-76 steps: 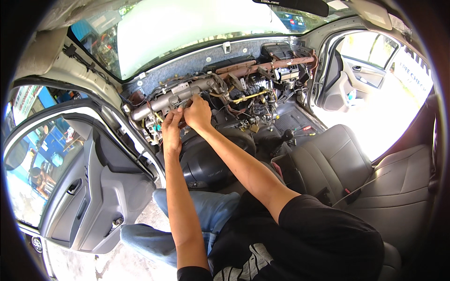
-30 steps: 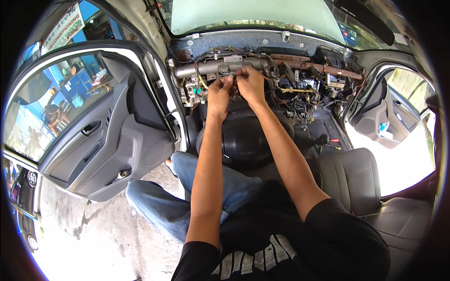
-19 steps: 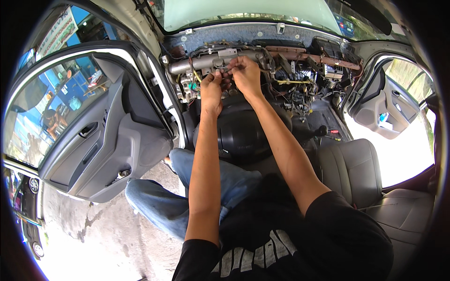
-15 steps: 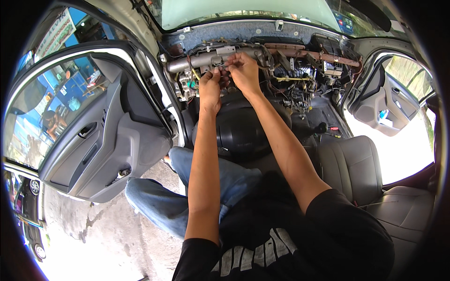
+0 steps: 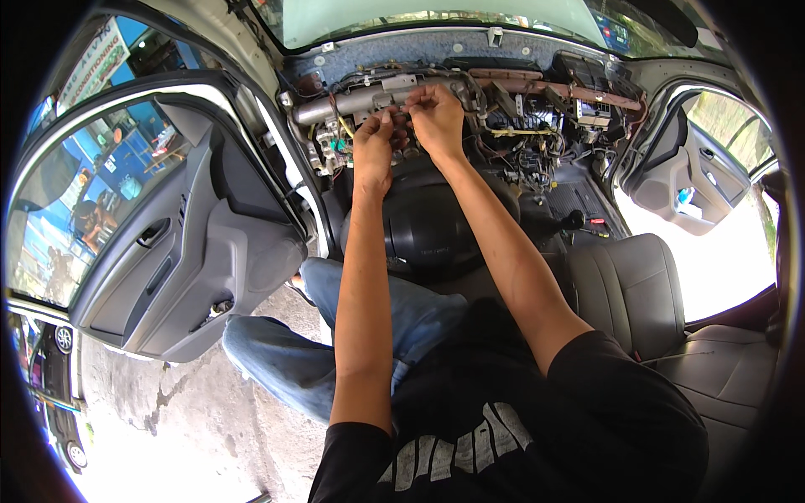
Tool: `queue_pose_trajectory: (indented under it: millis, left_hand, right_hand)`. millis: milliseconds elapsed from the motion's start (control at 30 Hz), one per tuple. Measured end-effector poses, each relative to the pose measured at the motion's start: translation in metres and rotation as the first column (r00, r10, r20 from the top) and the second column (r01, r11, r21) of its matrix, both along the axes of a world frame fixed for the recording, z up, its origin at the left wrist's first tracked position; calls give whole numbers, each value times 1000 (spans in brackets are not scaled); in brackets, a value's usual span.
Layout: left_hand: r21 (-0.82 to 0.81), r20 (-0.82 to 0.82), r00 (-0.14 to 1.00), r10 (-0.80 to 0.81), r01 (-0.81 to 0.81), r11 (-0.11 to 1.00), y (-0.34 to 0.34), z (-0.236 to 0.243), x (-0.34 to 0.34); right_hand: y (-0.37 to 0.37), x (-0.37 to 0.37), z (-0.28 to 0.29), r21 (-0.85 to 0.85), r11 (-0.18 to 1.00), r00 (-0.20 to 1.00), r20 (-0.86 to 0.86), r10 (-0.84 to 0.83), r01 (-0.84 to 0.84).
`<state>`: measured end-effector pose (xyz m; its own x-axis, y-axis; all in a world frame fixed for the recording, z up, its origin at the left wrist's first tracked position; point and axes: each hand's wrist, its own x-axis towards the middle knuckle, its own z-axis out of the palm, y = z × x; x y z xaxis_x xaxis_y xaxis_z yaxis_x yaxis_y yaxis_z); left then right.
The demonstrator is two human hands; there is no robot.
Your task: The person works on the exposed wiring and components behind the dashboard of a car. They use both hands to manipulate wires and connectors in the area above the steering column.
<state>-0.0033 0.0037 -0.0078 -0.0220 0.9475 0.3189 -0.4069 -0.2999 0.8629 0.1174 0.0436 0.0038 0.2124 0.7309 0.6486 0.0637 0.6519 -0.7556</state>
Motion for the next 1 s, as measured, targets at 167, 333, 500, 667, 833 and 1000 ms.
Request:
queue_pose_trajectory:
  millis: [167, 333, 500, 667, 833, 1000]
  left_hand:
    - [5, -21, 1000, -18, 18, 1000, -2, 3, 0]
    - [8, -4, 1000, -4, 4, 1000, -3, 5, 3]
    - [13, -7, 1000, -8, 8, 1000, -3, 5, 2]
    - [19, -28, 999, -20, 21, 1000, -2, 4, 2]
    - [20, -33, 999, -14, 15, 1000, -2, 5, 1]
    - [21, -28, 999, -17, 18, 1000, -5, 5, 1]
  right_hand:
    - [3, -1, -1, 13, 1000, 1000, 0, -18, 18]
    - [2, -1, -1, 7, 1000, 1000, -3, -12, 13]
    - [1, -3, 0, 32, 999, 994, -104, -29, 32]
    - [2, -3, 0, 52, 998, 998, -36, -45, 47]
    - [2, -2, 0, 58, 997, 998, -6, -55, 55]
    - [1, -2, 1, 27, 999, 999, 8, -39, 39]
